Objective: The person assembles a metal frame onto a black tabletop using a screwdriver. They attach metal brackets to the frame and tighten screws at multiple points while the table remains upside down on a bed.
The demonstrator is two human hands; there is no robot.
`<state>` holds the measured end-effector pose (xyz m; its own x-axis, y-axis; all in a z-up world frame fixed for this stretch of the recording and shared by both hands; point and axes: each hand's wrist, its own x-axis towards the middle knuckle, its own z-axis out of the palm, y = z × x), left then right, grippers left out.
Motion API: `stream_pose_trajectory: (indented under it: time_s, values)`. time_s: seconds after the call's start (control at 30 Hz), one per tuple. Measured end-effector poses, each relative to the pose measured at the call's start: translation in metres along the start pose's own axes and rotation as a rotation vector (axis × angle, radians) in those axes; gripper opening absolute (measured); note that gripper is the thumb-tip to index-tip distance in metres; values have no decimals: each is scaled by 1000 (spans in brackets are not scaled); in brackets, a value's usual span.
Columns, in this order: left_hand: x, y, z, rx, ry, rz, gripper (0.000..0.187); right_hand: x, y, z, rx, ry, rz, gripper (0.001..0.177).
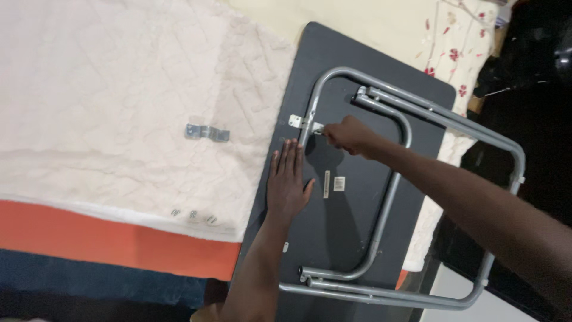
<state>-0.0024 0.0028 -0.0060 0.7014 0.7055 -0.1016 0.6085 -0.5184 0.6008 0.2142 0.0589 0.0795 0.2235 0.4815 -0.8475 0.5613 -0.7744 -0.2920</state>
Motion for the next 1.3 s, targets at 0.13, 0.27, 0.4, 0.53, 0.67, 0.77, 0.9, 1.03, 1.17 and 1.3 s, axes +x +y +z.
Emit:
stream_pose_trajectory:
  time_s: [0.13,0.27,0.4,0.53,0.67,0.77,0.9,1.03,1.17,1.3]
  values:
    - [-2,0,4,-19,-6,1,99,11,19,3,272,4,221,29]
    - [1,0,3,-20,-5,-12,98,15,12,4,-72,73,66,41]
    - [0,1,1,-39,-5,-13,98,0,-5,2,-747,177,-95,46]
    - [-1,2,0,-35,58,16,97,-14,-24,-2,-1066,42,-93,40]
    - [-2,1,0,-41,36,1,98,-15,-35,-1,-1402,21,-300,25]
    - [-2,0,1,-12,33,6,97,-9,-33,-5,-1553,22,-407,21]
    - [0,2,0,10,7,4,98,-10,-26,-18,-1429,65,-428,28]
    - [-2,1,2,-27,42,11,98,-18,-23,-22,-1104,118,-271,42]
    - [-5,0,4,-71,86,3,99,-29,-32,-16,-772,139,48,57]
    - [-3,2,3,-66,58,-10,100,-43,-32,-6,-908,298,-160,40]
